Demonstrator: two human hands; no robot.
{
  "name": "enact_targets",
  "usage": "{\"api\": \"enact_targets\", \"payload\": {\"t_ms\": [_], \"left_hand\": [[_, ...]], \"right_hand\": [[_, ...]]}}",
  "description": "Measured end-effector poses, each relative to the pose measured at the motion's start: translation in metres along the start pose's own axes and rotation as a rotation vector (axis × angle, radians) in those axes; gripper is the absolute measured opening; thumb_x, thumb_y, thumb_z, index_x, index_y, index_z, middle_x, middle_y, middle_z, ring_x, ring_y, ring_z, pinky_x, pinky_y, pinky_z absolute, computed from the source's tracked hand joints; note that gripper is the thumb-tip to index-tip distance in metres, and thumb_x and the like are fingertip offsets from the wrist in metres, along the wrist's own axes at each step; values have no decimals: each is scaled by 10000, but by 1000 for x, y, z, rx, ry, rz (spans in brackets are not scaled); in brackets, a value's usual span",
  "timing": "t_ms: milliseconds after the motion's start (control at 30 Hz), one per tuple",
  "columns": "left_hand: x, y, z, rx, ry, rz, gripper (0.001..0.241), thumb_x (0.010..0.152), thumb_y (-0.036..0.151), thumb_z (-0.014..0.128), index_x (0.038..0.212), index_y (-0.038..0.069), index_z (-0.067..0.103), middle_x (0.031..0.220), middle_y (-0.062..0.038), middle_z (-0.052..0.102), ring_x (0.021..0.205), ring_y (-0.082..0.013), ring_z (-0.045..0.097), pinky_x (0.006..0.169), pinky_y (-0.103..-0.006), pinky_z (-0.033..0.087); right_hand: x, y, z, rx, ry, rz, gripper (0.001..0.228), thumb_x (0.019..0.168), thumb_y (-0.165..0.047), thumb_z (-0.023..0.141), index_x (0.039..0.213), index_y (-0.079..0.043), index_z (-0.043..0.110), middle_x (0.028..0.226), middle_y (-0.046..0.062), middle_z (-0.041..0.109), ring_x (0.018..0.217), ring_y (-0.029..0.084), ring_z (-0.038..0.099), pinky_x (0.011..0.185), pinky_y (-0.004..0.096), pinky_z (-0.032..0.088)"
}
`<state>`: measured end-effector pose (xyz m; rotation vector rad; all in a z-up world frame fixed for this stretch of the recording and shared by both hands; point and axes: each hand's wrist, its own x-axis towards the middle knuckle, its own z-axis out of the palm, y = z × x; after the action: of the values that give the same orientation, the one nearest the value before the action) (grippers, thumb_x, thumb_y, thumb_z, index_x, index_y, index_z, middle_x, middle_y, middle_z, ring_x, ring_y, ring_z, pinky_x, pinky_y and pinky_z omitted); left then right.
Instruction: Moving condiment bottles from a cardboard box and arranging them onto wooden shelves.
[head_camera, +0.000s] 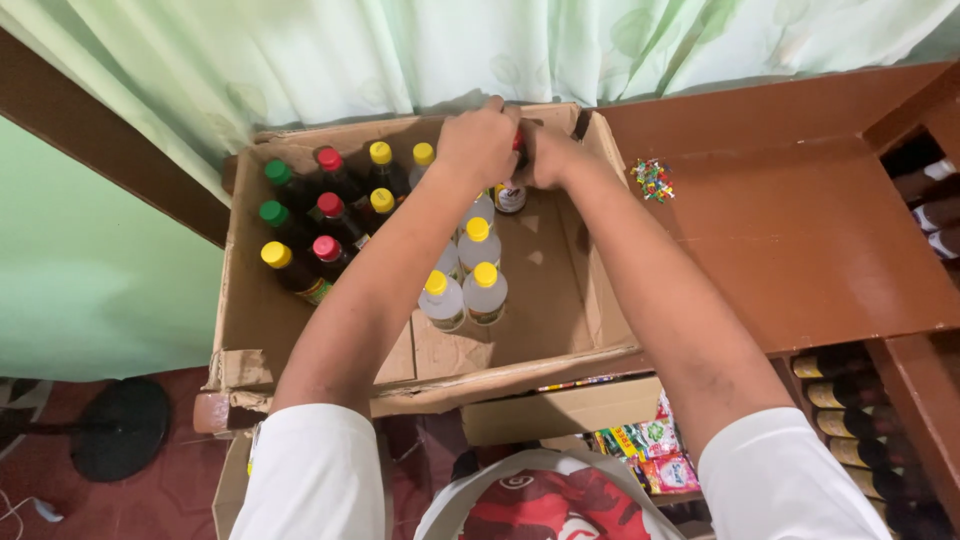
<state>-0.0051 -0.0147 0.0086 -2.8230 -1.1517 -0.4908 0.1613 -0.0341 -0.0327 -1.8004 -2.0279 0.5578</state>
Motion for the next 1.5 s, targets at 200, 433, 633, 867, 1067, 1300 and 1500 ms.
{"api": "enact_targets", "payload": {"t_ms": [200, 433, 633, 867, 1067, 1300, 1500], "left_hand": [[-9, 4, -25, -86, 120, 65, 415, 763, 224, 783, 1149, 132, 663, 1147, -137, 619, 999, -366, 677, 788, -559, 535], [-21, 6, -57, -172, 159, 79, 290, 837, 213, 773, 1100, 137, 676, 1086, -99, 649, 1020, -350, 665, 793, -548, 517], [-57, 13, -104, -492, 313, 209, 254, 877, 137, 750, 1105, 65, 666, 1049, -133, 652, 1032, -357, 657, 866, -463, 543], [-120, 97, -112, -985, 549, 113, 284, 1042, 218, 649, 1288, 79, 628, 1293, -139, 662, 1232, -283, 643, 1094, -365, 505], [-177, 160, -121, -1317, 490, 157, 638, 1173, 490, 384, 1638, 77, 243, 1703, -186, 299, 1662, -320, 169, 1369, -414, 165], [-269, 193, -133, -1729, -96, 469, 716, 1109, 560, 386, 1534, -16, 372, 1558, -209, 368, 1434, -283, 313, 1222, -378, 265], [-260, 205, -86, -2164, -248, 253, 554, 1064, 394, 572, 1429, -11, 476, 1330, -144, 606, 1153, -200, 647, 1009, -322, 466]], "right_hand": [[7, 10, -37, -107, 53, -89, 495, 718, -193, 894, 1146, -51, 688, 1097, 174, 735, 1018, 353, 701, 861, 424, 557], [-46, -24, -82, 79, 85, 4, 365, 806, -180, 811, 1129, -52, 700, 1046, 99, 760, 926, 219, 723, 791, 358, 574], [-126, -79, -95, 448, 200, -117, 289, 996, -215, 684, 1211, -23, 676, 1115, 66, 719, 1011, 146, 651, 886, 318, 534], [-205, -168, -10, 1030, 547, -452, 612, 1123, -436, 475, 1533, 11, 392, 1631, 130, 389, 1541, 215, 348, 1308, 383, 252], [-260, -216, 6, 1079, 690, -492, 907, 1110, -649, 339, 1672, 30, 129, 1782, 125, 124, 1685, 233, 105, 1393, 376, 39], [-312, -143, -6, 790, 1208, -360, 871, 1126, -675, 347, 1661, 4, 239, 1754, 85, 268, 1615, 222, 192, 1361, 365, 74], [-381, -85, 17, 1148, 1249, -177, 626, 1113, -522, 426, 1499, -31, 478, 1471, 121, 558, 1299, 244, 565, 1186, 419, 428]]}}
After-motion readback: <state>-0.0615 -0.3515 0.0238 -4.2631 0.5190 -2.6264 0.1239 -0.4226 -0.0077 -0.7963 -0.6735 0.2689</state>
